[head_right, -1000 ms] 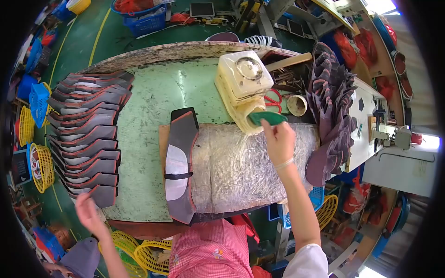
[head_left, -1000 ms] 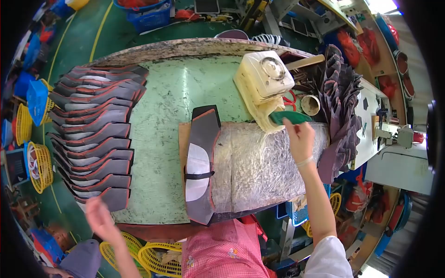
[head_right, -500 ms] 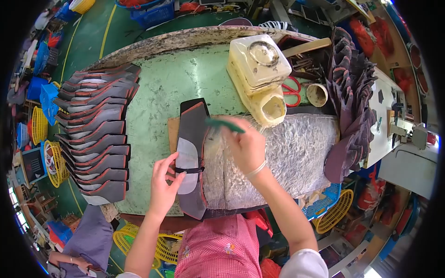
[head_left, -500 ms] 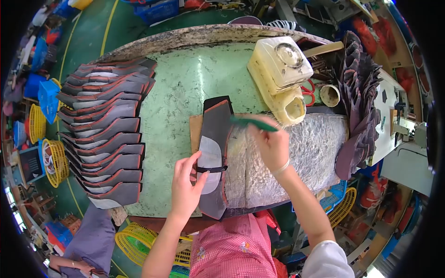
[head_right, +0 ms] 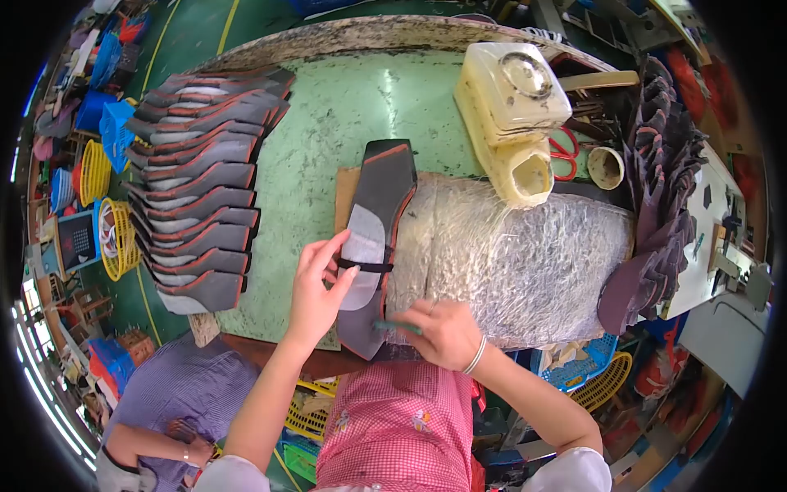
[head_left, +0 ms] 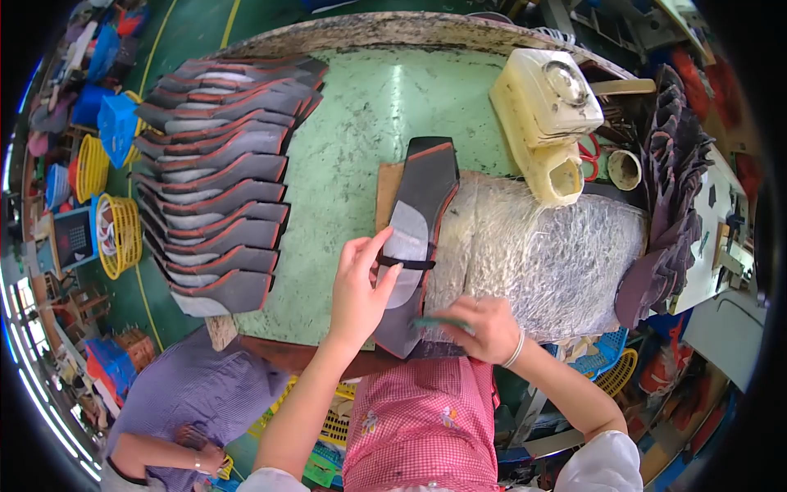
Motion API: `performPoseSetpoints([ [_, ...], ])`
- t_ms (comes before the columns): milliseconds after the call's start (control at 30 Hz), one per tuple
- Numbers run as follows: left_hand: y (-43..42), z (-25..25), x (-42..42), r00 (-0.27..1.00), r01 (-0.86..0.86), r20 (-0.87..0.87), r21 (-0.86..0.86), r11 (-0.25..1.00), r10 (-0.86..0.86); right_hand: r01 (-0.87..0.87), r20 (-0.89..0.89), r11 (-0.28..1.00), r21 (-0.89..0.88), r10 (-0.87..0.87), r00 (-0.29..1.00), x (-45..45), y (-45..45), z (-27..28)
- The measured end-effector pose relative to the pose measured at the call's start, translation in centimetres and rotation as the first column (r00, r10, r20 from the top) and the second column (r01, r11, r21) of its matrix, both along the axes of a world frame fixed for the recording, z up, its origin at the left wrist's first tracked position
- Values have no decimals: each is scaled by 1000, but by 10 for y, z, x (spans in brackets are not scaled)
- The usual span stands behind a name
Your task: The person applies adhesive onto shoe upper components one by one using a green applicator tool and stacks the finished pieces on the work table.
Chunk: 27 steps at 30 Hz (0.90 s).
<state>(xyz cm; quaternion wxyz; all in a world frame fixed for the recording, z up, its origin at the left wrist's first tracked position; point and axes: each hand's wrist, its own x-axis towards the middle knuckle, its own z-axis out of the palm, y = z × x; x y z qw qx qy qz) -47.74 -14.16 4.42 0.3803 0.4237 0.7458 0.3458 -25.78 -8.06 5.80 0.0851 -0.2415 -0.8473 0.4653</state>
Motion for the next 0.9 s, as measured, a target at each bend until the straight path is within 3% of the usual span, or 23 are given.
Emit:
performPoseSetpoints([
  [67, -1, -1, 1, 1000, -5, 4, 29, 1000, 5, 178, -3, 972, 155, -179, 984, -4, 12, 5],
  [100, -2, -1, 2, 1000, -11, -2, 24, 1000, 11, 172, -8, 974, 149, -173, 985, -1, 6, 1],
  [200, 0, -2, 3, 1000, -15, -14, 29, 999, 16, -104, 41, 992, 71, 101, 994, 14, -25, -2],
  [233, -1, -3, 4, 1000, -24, -13, 35, 999, 24, -115, 39, 991, 69, 113, 993, 15, -25, -1],
  [300, -5, -3, 5, 999, -36, -16, 38, 999, 36, 93, -31, 993, 74, -91, 995, 13, -18, -1],
  [367, -6, -1, 4, 1000, 1, -29, 33, 999, 0, 107, -117, 988, 111, -94, 989, 10, -14, -2],
  [400, -8, -1, 1, 999, -6, -35, 40, 999, 7, -42, -33, 994, 100, 46, 998, 11, -26, -3],
  [433, -9, -1, -5, 963, -118, 244, -5, 993, 115, -189, 50, 978, 83, 185, 981, 8, -29, 1],
  [467, -9, -1, -9, 839, -218, 496, -72, 973, 224, -146, -1, 989, 35, 146, 989, 3, -24, 5],
  [533, -12, 4, -11, 807, -246, 519, -136, 960, 281, 156, 217, 979, -128, -126, 968, -13, 5, 13],
  [600, -10, 12, -10, 770, -264, 545, -199, 944, 330, 355, 359, 932, 73, -357, 863, -46, 56, 12],
  [667, -7, 14, -5, 757, -297, 545, -205, 933, 360, 513, -97, 769, 382, -519, 849, -66, 88, -2],
  [700, -7, 14, -4, 738, -326, 547, -225, 918, 396, 508, -108, 770, 385, -509, 854, -68, 87, -4],
  [800, -5, 17, -5, 690, -351, 580, -255, 901, 433, 243, -58, 828, 505, -249, 967, -56, 45, -9],
  [900, 2, 16, -7, 664, -373, 580, -290, 881, 472, 50, 23, 924, 378, -64, 998, -29, -21, -2],
])
